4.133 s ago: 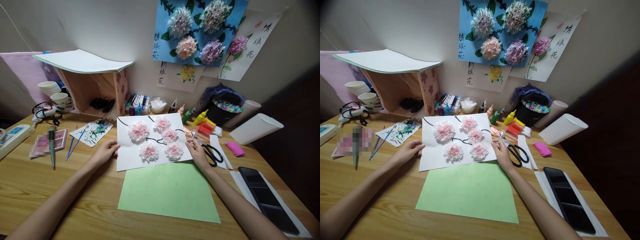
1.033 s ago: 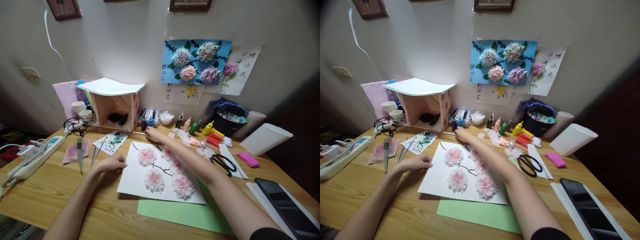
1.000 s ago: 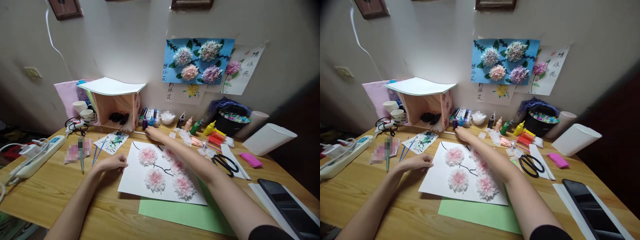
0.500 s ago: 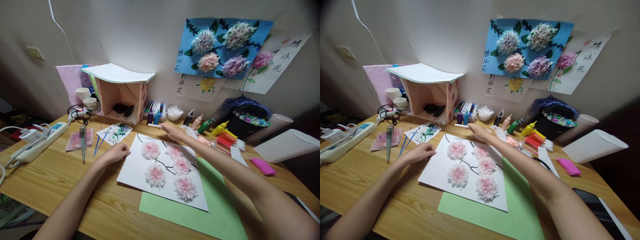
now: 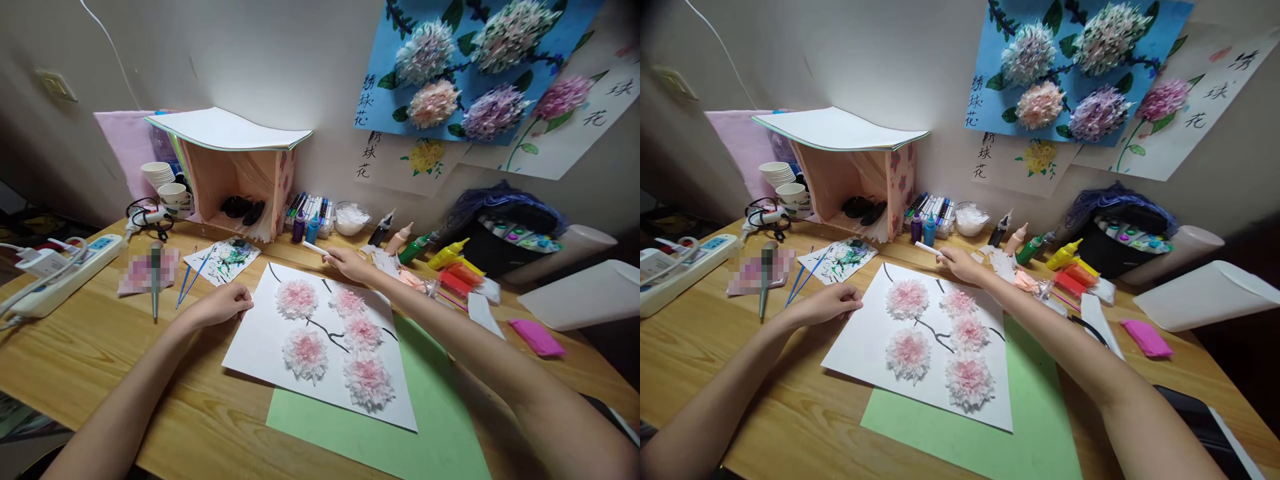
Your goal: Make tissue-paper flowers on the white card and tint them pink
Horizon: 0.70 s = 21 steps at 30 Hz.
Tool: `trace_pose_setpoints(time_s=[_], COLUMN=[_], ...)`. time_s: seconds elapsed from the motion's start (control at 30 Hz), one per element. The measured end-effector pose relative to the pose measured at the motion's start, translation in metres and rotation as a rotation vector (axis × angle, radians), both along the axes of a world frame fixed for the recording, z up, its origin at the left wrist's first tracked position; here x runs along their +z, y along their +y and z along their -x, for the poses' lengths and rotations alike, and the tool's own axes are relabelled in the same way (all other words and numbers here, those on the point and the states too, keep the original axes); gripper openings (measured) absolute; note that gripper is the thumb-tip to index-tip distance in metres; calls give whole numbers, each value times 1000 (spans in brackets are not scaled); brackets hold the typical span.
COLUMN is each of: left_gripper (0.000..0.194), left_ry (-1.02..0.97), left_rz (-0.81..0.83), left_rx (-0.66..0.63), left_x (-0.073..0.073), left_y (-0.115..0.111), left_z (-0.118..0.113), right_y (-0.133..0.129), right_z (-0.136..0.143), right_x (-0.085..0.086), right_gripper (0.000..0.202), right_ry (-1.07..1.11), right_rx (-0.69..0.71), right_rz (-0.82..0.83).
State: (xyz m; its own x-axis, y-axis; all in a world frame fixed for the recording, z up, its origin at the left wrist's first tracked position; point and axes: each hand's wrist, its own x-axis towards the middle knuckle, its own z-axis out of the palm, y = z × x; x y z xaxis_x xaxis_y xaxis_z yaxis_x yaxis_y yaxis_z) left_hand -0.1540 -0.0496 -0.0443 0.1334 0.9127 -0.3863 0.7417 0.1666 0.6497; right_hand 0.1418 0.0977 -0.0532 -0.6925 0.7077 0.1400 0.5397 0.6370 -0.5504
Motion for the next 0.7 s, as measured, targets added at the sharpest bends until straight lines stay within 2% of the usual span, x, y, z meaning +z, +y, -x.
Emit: trace_pose_setpoints(time_s=[0.17,0.37,0.47,0.7], left_gripper=[32,32,32,33], left_ry=[-4,-4,7,-7], left_rz=[25,58,64,59], left_rx=[27,42,45,81], left_x=[1,2,3,2], left_y=[0,-1,-1,0], left_z=[-2,-4,-5,-5], right_y=[3,13,15,11], right_z=[4,5,2,1], right_x=[-7,-16,-14,-13], right_gripper=[25,27,28,23], right_ry=[53,258,217,72], right_rx=[-11,-33,2,-21], right_rz=[21,100,83,-15])
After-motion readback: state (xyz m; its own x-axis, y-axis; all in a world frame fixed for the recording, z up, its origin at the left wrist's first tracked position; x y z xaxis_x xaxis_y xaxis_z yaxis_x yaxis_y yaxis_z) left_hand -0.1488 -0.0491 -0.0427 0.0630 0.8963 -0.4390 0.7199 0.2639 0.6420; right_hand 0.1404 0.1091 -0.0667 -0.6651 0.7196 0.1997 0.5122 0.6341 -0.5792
